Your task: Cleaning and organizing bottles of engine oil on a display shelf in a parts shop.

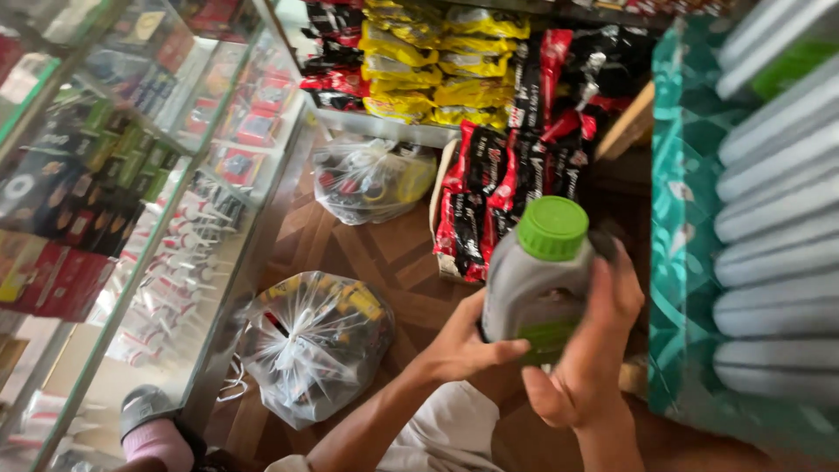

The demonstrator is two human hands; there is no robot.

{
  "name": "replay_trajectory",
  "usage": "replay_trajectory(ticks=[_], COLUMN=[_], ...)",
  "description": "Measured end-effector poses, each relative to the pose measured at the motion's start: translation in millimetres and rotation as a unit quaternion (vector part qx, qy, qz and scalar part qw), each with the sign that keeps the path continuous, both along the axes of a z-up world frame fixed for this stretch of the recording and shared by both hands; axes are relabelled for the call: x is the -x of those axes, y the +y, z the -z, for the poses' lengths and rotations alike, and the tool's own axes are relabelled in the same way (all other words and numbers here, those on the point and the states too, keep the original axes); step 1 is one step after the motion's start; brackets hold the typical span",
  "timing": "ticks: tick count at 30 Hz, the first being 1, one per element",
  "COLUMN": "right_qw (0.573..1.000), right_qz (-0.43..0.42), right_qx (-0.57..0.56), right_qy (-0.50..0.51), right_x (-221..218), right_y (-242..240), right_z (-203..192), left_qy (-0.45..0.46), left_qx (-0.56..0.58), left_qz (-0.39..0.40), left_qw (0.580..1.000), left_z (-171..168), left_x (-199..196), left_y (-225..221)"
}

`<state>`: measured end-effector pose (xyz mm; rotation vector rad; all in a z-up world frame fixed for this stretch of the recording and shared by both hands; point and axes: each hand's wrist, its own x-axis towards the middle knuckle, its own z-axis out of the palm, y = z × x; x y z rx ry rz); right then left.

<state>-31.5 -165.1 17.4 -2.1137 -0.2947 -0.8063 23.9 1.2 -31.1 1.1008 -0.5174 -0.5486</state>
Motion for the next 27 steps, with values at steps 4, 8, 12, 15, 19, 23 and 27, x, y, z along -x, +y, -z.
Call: replay_trajectory(ticks=[4,8,12,15,19,23,27], right_qw=[0.979,0.948,0.934,0.968,0.991,0.996,0.996], right_qz=[0.042,0.054,0.098,0.095,0.024,-0.060,-0.089], right_qx=[0.194,0.311,0.342,0.229,0.129,0.072,-0.002], right_qy=[-0.050,-0.039,-0.021,-0.042,-0.037,0.005,0.013], right_x=[-16.8,3.4,16.2,8.6,-7.4,-11.6,-2.0], right_y=[16.3,42.2,28.0,14.9,-2.3,-14.6,9.1], right_z=[-14.3,33.4,77.0,41.1,-43.3,-57.4,-12.6], left_qy=[0.015,0.049,0.030,0.015,0.000,0.009,0.090], left_qx=[0.017,0.132,0.094,0.003,-0.045,-0.001,0.067], left_qz=[-0.010,-0.007,-0.038,-0.056,-0.034,-0.060,-0.079], left_qw=[1.000,0.990,0.994,0.998,0.998,0.998,0.991], left_z=[20.7,100.3,24.1,1.0,-10.5,-7.5,9.8], left_x=[-0.6,-19.6,-23.3,-21.0,-9.3,-16.8,-26.1], left_y=[6.0,14.9,12.8,11.6,14.3,15.2,26.4])
